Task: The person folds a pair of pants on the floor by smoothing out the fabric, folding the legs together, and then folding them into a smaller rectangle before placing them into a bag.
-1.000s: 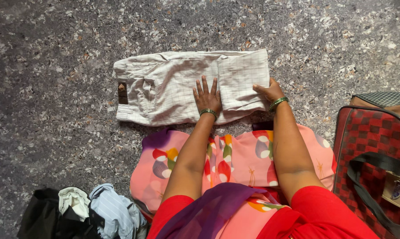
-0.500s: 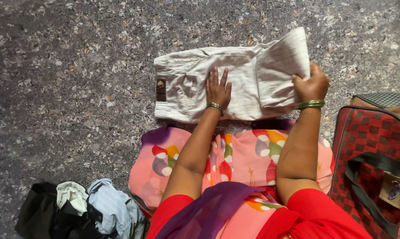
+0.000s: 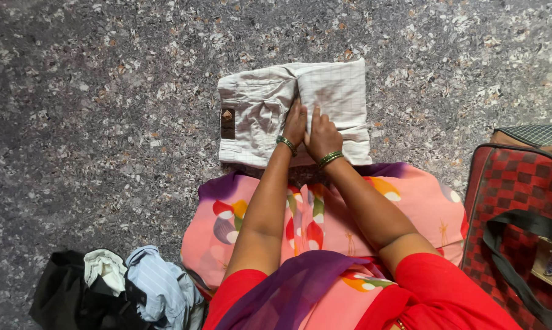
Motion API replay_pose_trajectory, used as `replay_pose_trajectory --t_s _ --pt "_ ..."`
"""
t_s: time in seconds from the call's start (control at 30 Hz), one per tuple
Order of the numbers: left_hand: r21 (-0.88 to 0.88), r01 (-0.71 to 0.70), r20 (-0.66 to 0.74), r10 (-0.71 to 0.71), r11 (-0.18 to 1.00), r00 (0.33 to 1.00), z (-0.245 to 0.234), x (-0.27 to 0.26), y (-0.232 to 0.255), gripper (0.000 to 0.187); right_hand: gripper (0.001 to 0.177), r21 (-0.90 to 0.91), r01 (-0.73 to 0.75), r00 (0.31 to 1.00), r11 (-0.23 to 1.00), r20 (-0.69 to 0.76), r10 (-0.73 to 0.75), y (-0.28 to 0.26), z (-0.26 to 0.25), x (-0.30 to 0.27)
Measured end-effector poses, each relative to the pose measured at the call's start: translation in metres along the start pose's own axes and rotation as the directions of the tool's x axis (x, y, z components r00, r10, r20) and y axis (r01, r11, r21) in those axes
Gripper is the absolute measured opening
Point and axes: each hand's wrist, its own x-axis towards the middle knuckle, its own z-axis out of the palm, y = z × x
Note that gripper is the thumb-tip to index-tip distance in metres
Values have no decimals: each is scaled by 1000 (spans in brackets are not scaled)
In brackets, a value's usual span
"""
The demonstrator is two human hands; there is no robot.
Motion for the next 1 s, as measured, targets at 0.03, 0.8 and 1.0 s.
replay_pose_trajectory --t_s 0.03,0.8,1.0 --pt "-1 0 1 0 1000 1000 -1 1 8 75 82 -10 8 998 1000 55 -8 1 3 1" --pt "-129 65 -79 -76 990 994 -22 7 48 70 106 -149 148 988 978 -22 -152 -6 -29 -21" --pt "1 9 -238 -8 1000 971 -31 -1 43 47 75 -80 9 1000 997 15 -8 5 -1 -22"
